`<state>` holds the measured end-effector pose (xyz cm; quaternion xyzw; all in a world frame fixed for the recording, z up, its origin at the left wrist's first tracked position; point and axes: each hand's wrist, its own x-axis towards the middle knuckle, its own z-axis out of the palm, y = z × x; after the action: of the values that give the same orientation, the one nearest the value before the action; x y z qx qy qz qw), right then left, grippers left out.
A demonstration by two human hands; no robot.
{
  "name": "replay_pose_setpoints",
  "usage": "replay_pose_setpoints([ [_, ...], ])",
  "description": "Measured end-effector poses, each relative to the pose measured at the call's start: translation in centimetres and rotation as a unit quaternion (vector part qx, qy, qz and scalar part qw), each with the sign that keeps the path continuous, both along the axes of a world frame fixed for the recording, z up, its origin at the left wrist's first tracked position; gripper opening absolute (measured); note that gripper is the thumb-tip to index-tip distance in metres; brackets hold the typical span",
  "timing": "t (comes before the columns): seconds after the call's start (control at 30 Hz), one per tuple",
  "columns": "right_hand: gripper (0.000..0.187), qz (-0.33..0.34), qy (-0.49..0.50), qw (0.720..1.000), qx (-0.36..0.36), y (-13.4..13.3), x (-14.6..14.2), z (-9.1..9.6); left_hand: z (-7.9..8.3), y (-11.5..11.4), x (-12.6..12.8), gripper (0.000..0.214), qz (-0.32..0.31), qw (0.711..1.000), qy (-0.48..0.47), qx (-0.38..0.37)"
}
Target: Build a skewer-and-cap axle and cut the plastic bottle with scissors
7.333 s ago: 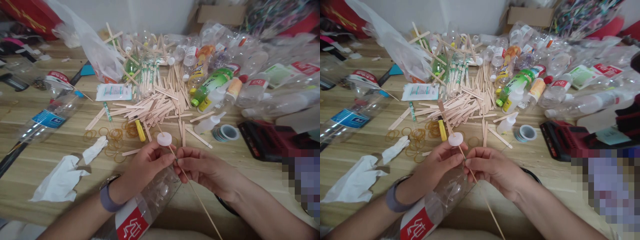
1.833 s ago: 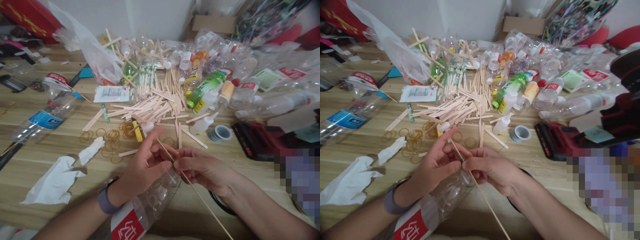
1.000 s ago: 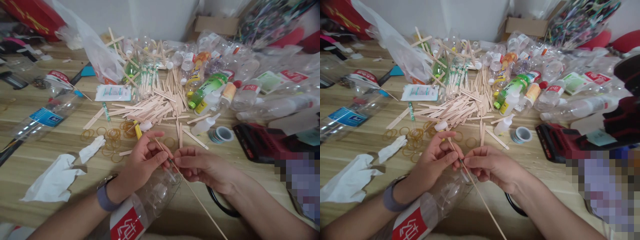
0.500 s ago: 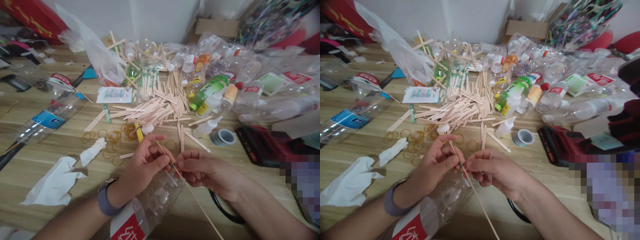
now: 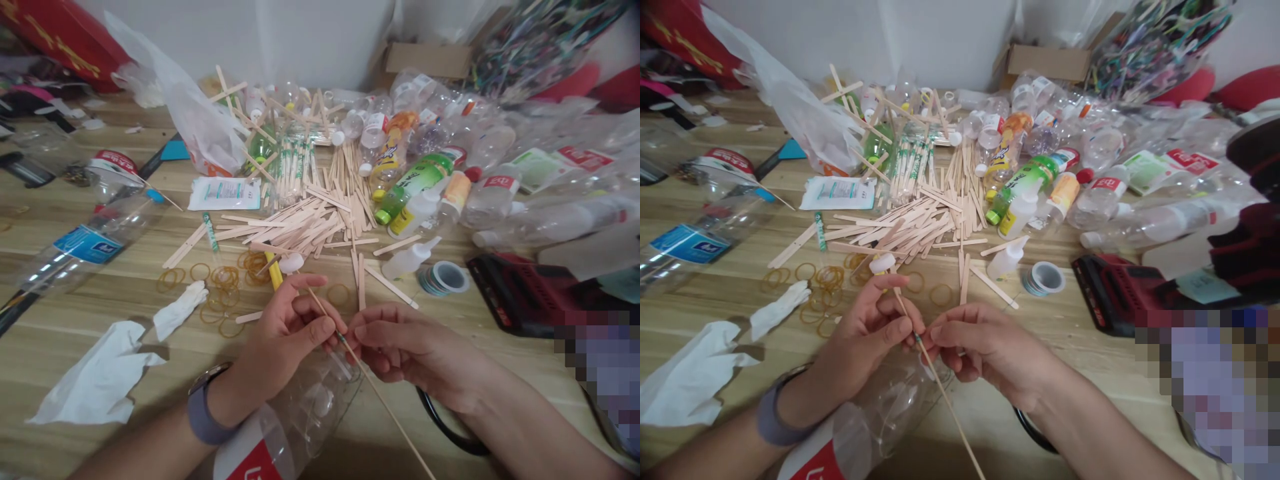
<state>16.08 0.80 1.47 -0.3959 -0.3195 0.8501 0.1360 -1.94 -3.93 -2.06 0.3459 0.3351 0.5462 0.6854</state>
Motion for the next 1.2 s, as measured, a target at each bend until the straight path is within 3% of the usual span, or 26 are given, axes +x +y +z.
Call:
replay_pose_setpoints([
  [0.5, 0.025, -0.006, -0.009, 1.0, 0.003, -0.04, 0.0, 0.24, -0.04, -0.22, -0.04, 0.033, 0.003, 1.0, 0.015, -0.004],
  [0.9, 0.027, 0.0, 0.001, 1.0, -0.006, -0.16, -0.19, -0.16, -0.12, 0.12, 0.17, 0.033, -0.005, 0.998, -0.054, -0.012],
  [1.2, 0.03, -0.002, -0.026, 0.999, 0.024, -0.14, -0.15, 0.05, 0.15, 0.08, 0.23, 0.033, 0.013, 0.999, -0.034, -0.029],
])
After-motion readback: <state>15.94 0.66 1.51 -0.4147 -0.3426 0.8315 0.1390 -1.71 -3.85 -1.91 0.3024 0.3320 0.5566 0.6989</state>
